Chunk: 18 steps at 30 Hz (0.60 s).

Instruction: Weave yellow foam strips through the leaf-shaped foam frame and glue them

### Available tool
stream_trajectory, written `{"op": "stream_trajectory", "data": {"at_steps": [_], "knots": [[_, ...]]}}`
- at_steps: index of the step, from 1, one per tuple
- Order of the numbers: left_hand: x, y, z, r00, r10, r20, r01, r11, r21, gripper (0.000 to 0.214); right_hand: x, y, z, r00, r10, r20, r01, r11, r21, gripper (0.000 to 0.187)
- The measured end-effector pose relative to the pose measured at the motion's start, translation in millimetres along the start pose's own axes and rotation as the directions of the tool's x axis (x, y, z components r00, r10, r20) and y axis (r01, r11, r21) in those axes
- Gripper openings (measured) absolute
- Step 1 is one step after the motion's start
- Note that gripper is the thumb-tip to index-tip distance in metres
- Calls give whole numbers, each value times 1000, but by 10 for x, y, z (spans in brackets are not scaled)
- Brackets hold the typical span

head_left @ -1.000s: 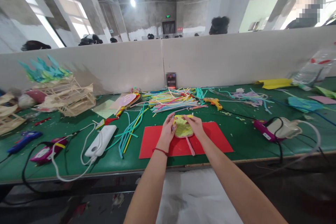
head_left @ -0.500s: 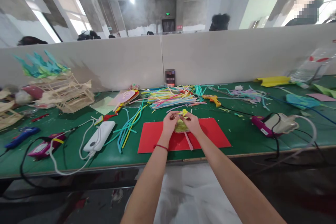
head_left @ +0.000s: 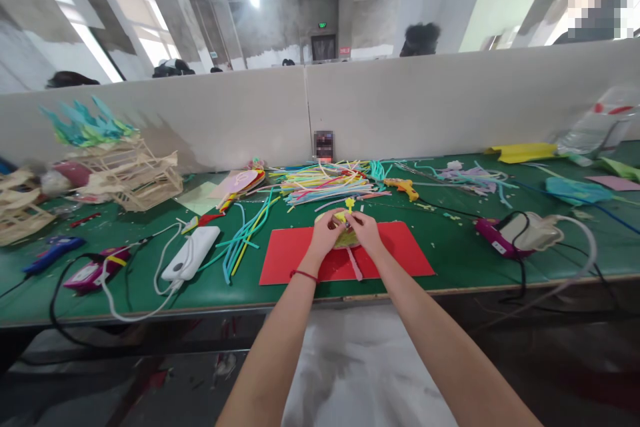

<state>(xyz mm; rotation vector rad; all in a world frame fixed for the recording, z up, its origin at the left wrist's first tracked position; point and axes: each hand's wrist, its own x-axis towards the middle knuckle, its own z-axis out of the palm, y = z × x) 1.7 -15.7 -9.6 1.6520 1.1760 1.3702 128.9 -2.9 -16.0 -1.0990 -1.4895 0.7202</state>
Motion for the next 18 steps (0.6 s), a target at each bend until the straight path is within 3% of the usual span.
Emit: {"op": "stream_trajectory", "data": {"at_steps": [4, 9, 13, 18], "knots": [[-23, -3, 11, 998, -26, -63, 29, 998, 49, 46, -8, 6, -5, 1000, 9, 2, -9, 1000, 1, 37], [-47, -6, 0, 990, 20, -142, 24, 952, 306, 10, -4, 50, 2, 998, 50, 41, -52, 997, 49, 34], [-59, 4, 27, 992, 115, -55, -63, 818, 572, 7, 28, 125, 26, 995, 77, 65, -81, 995, 60, 32], [-72, 31, 57, 987, 133, 87, -156, 709, 688, 18, 56, 166, 33, 996, 58, 62, -60, 998, 28, 34]]}}
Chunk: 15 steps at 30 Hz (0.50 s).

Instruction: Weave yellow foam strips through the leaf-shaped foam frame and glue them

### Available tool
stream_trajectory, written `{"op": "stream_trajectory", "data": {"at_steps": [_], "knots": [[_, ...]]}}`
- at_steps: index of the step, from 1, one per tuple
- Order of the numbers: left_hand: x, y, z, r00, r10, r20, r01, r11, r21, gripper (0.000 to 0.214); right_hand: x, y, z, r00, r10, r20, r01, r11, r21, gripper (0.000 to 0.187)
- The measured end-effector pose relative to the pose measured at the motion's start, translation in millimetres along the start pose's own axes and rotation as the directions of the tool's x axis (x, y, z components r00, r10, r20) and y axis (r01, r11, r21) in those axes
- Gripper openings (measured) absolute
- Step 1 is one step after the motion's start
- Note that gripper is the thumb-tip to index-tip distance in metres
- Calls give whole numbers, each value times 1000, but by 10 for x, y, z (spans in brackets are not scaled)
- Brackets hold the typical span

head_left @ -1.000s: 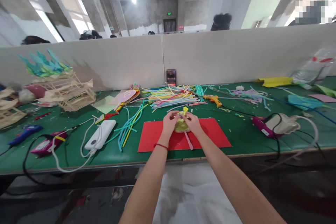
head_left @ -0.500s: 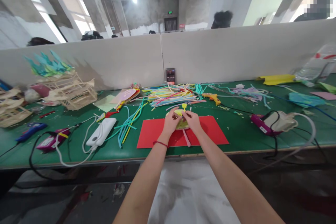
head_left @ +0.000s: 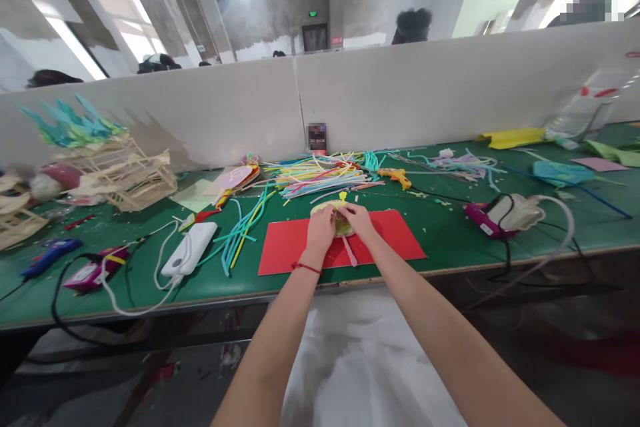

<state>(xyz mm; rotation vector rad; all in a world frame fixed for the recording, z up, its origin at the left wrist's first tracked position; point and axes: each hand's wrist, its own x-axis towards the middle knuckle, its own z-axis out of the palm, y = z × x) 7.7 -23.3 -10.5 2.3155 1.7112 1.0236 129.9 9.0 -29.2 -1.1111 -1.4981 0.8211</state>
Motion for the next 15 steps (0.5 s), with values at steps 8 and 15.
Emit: {"op": "stream_trajectory", "data": {"at_steps": [8, 15], "knots": [[-29, 24, -4, 995, 93, 28, -95, 995, 42, 21, 16, 11, -32, 999, 52, -11, -51, 994, 93, 34], [-27, 34, 7, 997, 51, 60, -61, 980, 188, 23, -22, -65, -44, 1000, 11, -16, -9, 994, 106, 33]]}}
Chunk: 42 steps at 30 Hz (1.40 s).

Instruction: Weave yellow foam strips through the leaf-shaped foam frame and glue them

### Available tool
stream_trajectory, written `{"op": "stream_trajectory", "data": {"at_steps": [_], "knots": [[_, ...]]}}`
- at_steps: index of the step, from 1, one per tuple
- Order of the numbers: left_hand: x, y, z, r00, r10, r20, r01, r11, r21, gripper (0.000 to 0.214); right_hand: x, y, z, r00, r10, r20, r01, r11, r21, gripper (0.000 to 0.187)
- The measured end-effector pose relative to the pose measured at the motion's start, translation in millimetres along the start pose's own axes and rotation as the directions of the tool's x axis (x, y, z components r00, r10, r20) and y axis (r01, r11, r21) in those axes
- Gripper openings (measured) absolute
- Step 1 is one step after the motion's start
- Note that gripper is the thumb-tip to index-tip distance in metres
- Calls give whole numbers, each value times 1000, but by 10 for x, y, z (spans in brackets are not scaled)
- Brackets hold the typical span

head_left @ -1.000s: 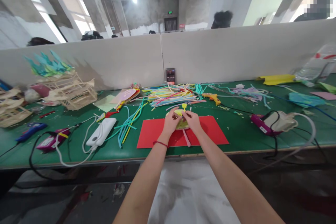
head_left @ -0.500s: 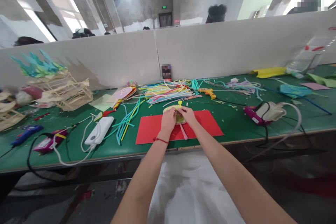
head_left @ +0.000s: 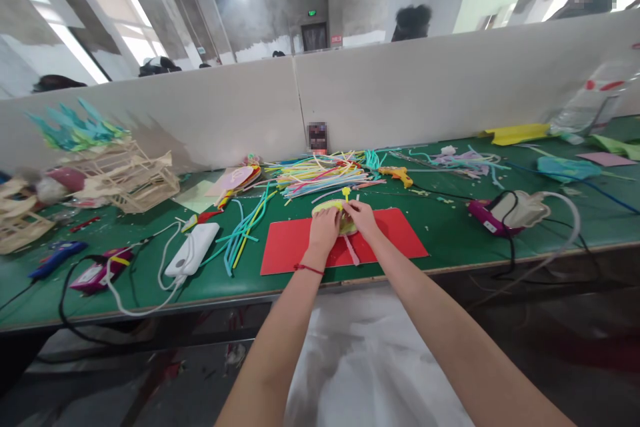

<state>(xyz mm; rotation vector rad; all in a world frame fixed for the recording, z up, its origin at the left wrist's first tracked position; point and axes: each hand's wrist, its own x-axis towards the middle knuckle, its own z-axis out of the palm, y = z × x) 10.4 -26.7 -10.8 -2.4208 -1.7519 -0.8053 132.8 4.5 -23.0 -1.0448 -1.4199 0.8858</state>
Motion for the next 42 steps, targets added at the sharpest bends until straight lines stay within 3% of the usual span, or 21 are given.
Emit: {"op": "stream_trajectory", "data": {"at_steps": [10, 25, 28, 31, 34, 36, 38, 42], "knots": [[-16, 55, -78, 985, 62, 160, -79, 991, 104, 22, 8, 13, 3, 998, -13, -62, 5, 991, -136, 29], [-17, 38, -47, 988, 91, 124, -108, 984, 143, 20, 12, -23, -13, 992, 69, -108, -67, 998, 24, 33], [-15, 29, -45, 995, 75, 68, -78, 996, 42, 27, 12, -15, -23, 988, 67, -138, -62, 997, 40, 34], [-9, -32, -36, 1000, -22, 5, 23, 977, -212, 35, 19, 18, -30, 987, 78, -137, -69, 995, 66, 35], [-7, -116, -16, 970, -238, -47, 185, 849, -495, 39, 25, 47, -31, 993, 66, -96, -57, 994, 95, 35], [-7, -149, -2, 950, -307, -54, 225, 794, -564, 36, 24, 49, -29, 997, 34, -63, -27, 994, 103, 34], [-10, -148, 8, 968, -249, -40, 190, 823, -535, 31, 17, 34, -26, 999, 6, -36, -2, 994, 112, 35], [-26, -75, 1, 999, 12, 41, 1, 955, -296, 27, -1, -21, -12, 1000, 11, -9, -9, 990, 140, 36]]}}
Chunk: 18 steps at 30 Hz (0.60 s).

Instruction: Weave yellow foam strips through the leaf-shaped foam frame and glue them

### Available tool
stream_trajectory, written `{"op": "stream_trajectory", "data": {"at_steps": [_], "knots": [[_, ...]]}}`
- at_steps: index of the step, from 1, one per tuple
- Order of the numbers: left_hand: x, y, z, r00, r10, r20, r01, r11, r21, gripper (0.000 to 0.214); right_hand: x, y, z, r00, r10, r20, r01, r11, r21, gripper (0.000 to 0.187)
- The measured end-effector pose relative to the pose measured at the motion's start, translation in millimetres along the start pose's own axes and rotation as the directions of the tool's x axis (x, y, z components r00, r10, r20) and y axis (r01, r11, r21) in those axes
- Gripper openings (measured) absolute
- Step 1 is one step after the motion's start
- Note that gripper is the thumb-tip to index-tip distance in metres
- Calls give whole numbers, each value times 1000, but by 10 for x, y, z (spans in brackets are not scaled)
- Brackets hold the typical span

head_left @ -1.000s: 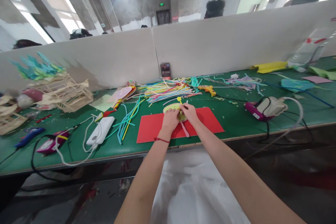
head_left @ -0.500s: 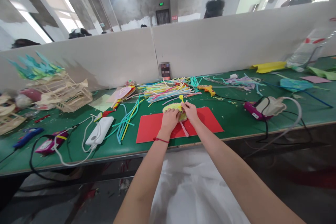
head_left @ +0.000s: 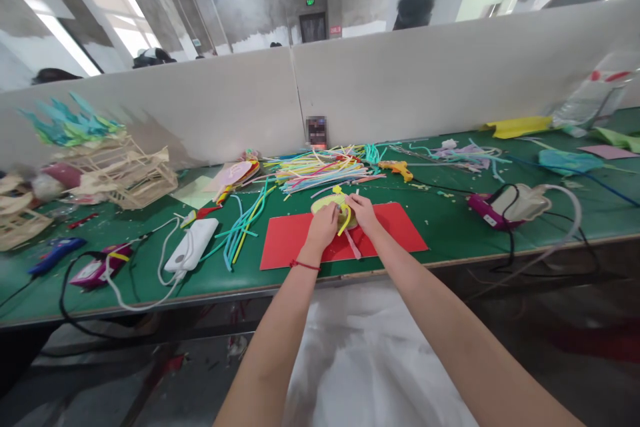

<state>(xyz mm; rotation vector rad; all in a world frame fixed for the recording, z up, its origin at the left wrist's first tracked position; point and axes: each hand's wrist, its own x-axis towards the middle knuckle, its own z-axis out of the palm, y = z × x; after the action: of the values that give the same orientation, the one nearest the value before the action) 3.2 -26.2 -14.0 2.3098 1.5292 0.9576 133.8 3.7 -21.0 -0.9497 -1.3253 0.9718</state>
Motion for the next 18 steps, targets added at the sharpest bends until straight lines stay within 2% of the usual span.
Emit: {"op": "stream_trajectory", "data": {"at_steps": [3, 9, 18], "knots": [[-15, 62, -9, 995, 79, 61, -87, 983, 160, 26, -6, -27, 15, 999, 35, 32, -36, 999, 32, 35], [-19, 93, -13, 978, 148, 147, -185, 939, 289, 25, 21, 28, 25, 990, 128, 56, -135, 981, 137, 32], [-3, 77, 18, 981, 90, 170, -144, 931, 337, 22, 30, 26, 44, 982, 172, 78, -184, 967, 176, 32]]}}
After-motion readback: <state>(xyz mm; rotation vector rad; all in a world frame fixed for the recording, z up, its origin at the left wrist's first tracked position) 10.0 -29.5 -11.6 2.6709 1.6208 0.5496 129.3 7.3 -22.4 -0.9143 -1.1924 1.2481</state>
